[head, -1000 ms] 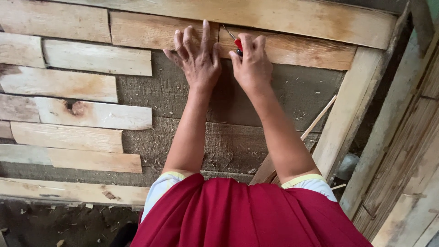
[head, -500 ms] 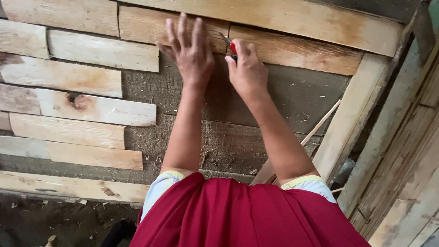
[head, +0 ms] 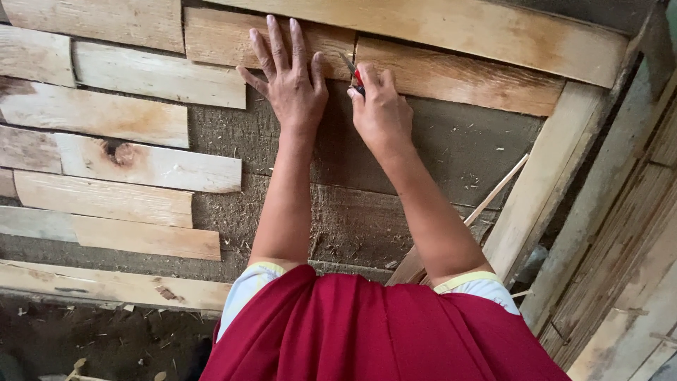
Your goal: The person uses a red utility knife to carve and shape small wooden planks on a workbench. They repeatedly score the wood, remove thin strips, and place the finished pieces into a growing stack on the left side of the frame.
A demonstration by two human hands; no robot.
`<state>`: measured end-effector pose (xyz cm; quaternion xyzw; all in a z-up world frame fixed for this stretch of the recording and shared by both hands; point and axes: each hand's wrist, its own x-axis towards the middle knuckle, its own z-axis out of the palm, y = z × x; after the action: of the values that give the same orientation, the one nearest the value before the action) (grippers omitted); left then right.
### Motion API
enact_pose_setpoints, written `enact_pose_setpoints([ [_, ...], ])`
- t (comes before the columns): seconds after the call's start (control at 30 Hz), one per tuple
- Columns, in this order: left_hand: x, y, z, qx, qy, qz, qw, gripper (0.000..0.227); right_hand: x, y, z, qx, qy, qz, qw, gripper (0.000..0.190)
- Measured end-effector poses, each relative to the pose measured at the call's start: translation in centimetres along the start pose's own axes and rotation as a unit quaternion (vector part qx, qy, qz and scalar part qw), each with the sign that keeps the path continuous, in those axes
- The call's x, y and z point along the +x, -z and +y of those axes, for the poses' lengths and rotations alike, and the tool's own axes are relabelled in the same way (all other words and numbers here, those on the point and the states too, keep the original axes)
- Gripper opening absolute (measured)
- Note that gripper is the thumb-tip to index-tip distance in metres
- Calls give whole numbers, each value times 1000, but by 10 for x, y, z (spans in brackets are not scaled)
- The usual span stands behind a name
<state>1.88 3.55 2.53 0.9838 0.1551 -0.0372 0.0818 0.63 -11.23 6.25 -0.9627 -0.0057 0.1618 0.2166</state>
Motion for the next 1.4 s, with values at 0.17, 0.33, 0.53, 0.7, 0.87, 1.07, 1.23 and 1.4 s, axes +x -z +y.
enact_pose_setpoints([
  [0.17,0,-1,-4,-15,-6,-21,1000,65,-5,8,-6,10,-6,-5,1000,31],
  [0.33,-7,-7,-7,-3,29,-36,999,70,-13,9,-5,23,-24,15,999,31],
  [0.53,-21,-18,-7,7,71,16,997,77,-12,1,3,14,-49,22,998,30],
  [0.7,-22,-14,-5,41,72,20,996,77,-13,9,0,12,-58,21,998,28],
  [0.87,-19,-16,-6,43,72,13,996,79,-9,9,1,22,-60,-6,998,27],
  [1.07,-21,-17,-8,49,68,8,996,81,-14,14,-1,37,-66,-34,997,25],
  [1.23,-21,-21,-10,28,56,34,997,83,-15,4,6,26,-51,-12,998,31],
  [1.4,-20,-18,-9,30,59,10,998,84,-19,12,-1,43,-74,-52,995,26],
])
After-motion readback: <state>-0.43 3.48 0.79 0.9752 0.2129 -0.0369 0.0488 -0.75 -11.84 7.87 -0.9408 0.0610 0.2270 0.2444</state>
